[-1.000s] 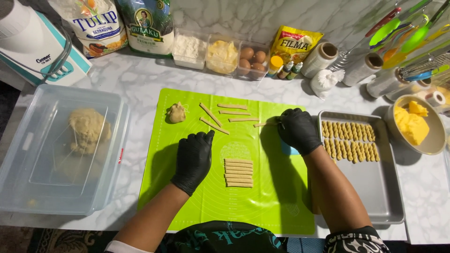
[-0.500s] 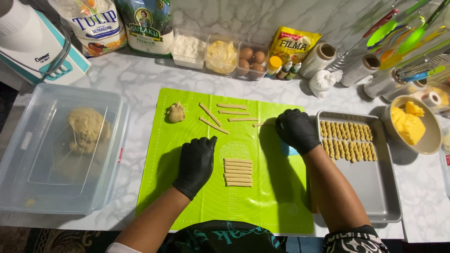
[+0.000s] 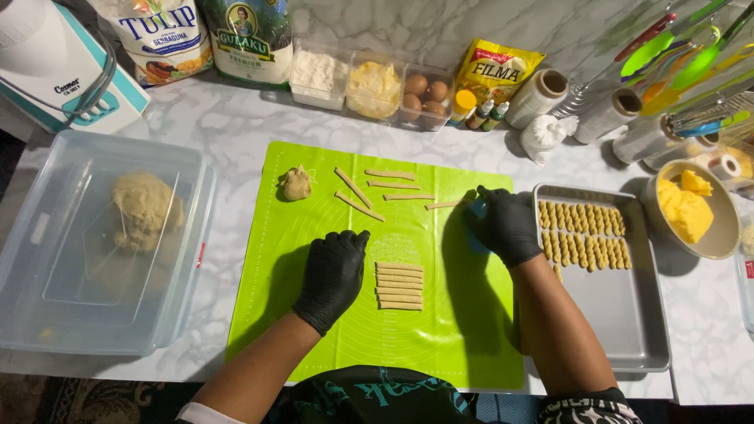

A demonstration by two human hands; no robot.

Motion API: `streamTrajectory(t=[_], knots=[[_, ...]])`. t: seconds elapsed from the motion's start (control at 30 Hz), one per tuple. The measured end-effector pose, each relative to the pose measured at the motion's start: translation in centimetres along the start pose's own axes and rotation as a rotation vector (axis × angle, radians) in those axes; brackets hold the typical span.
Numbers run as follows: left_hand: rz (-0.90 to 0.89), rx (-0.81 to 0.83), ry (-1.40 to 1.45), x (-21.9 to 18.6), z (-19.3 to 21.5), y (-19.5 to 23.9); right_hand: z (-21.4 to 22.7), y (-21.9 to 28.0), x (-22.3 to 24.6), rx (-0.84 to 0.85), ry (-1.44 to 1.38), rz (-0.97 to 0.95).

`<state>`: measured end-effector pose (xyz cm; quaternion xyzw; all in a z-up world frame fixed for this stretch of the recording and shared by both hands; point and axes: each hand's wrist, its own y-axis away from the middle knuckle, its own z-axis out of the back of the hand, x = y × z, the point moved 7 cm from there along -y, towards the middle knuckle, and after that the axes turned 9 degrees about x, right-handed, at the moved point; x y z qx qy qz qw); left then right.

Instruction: Twisting thin strips of dough into spiral shapes and placing them on a baking tray

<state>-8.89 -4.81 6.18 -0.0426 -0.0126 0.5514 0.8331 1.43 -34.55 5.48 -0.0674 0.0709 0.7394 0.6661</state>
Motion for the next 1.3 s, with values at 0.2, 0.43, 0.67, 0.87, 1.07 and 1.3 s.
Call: streamTrajectory(t=[0.2, 0.43, 0.67, 0.87, 1.07, 1.3], knots=[[-0.022, -0.009, -0.002, -0.4, -0.4, 0.2, -1.7, 1.0, -1.0, 0.191, -0.134, -0.164], [-0.002, -0.010, 0.057, 0.1, 0.2, 0.4, -3.6, 1.9, -1.4, 0.129, -0.148, -0.251], [-0.004, -0.003, 0.061, 0.0, 0.0, 0.5, -4.3, 1.4, -1.6, -0.014, -0.147, -0.237], [-0.013, -0.024, 0.073, 0.0, -0.4, 0.5, -3.0, 1.0, -0.9, -0.032, -0.087, -0.138], [-0.009, -0.022, 0.118, 0.4, -1.2, 0.4, -0.2, 0.0, -0.2, -0.123, -0.144, -0.051], [-0.022, -0.014, 0.166, 0.4, -0.8, 0.3, 0.0, -0.8, 0.7, 0.040, -0.105, -0.009]])
